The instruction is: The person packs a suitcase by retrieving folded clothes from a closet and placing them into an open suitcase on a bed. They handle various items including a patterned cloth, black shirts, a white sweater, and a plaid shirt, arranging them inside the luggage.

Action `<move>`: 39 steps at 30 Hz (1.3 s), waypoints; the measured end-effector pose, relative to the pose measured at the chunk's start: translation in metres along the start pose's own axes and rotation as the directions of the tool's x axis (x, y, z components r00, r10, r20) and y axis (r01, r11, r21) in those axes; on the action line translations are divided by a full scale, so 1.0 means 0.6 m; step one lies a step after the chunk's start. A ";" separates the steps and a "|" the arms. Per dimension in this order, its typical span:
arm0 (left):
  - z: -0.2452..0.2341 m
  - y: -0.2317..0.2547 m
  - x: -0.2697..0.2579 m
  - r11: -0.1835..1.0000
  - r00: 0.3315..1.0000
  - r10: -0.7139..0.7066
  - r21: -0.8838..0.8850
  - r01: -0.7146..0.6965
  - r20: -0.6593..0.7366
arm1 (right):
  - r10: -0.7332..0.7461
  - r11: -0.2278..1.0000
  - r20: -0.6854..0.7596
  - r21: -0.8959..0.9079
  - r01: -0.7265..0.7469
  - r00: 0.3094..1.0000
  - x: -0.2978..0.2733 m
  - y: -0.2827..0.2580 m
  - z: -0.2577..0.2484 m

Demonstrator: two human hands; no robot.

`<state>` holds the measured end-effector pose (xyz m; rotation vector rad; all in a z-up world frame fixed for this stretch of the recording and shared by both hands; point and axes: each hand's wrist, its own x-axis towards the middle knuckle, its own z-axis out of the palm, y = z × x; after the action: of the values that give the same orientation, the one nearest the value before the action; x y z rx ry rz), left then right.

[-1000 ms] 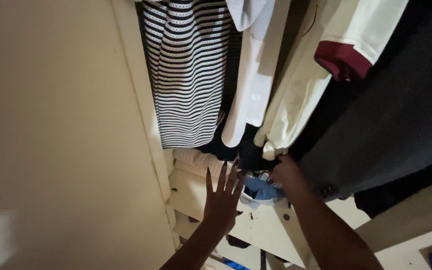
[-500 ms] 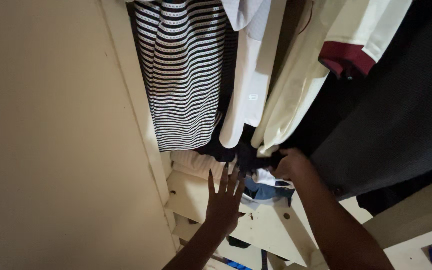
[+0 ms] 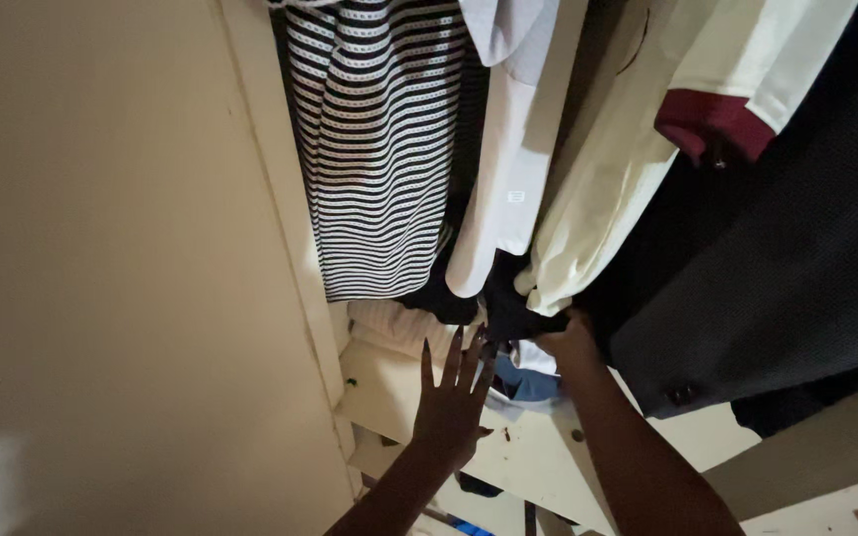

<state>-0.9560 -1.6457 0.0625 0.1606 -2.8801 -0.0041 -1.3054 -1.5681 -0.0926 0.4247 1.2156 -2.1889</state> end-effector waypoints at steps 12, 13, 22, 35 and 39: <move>0.020 0.044 -0.013 0.991 0.995 0.099 -0.096 -0.096 0.033 | -0.080 0.993 0.125 -0.077 0.090 0.989 -0.033 -0.024 -0.090; 0.025 0.049 -0.017 0.982 0.988 0.153 -0.116 -0.152 -0.002 | -0.080 0.993 0.140 -0.077 0.092 0.987 -0.043 -0.029 -0.102; 0.030 0.125 -0.075 0.890 0.902 0.312 -0.241 -0.387 -0.298 | -0.015 0.994 0.273 -0.098 0.043 0.962 -0.221 0.014 -0.228; -0.050 0.222 -0.190 0.899 0.919 0.216 -0.301 -0.320 -0.330 | -0.002 0.997 0.304 -0.075 0.027 0.953 -0.529 0.126 -0.412; -0.044 0.293 -0.218 0.826 0.866 0.375 -0.305 -0.474 -0.331 | -0.033 0.994 0.314 0.105 -0.001 0.949 -0.601 0.132 -0.489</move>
<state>-0.8425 -1.4566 0.0579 -0.5263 -2.5269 -0.4204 -0.9788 -1.2282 -0.1079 0.0975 0.9367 -2.2356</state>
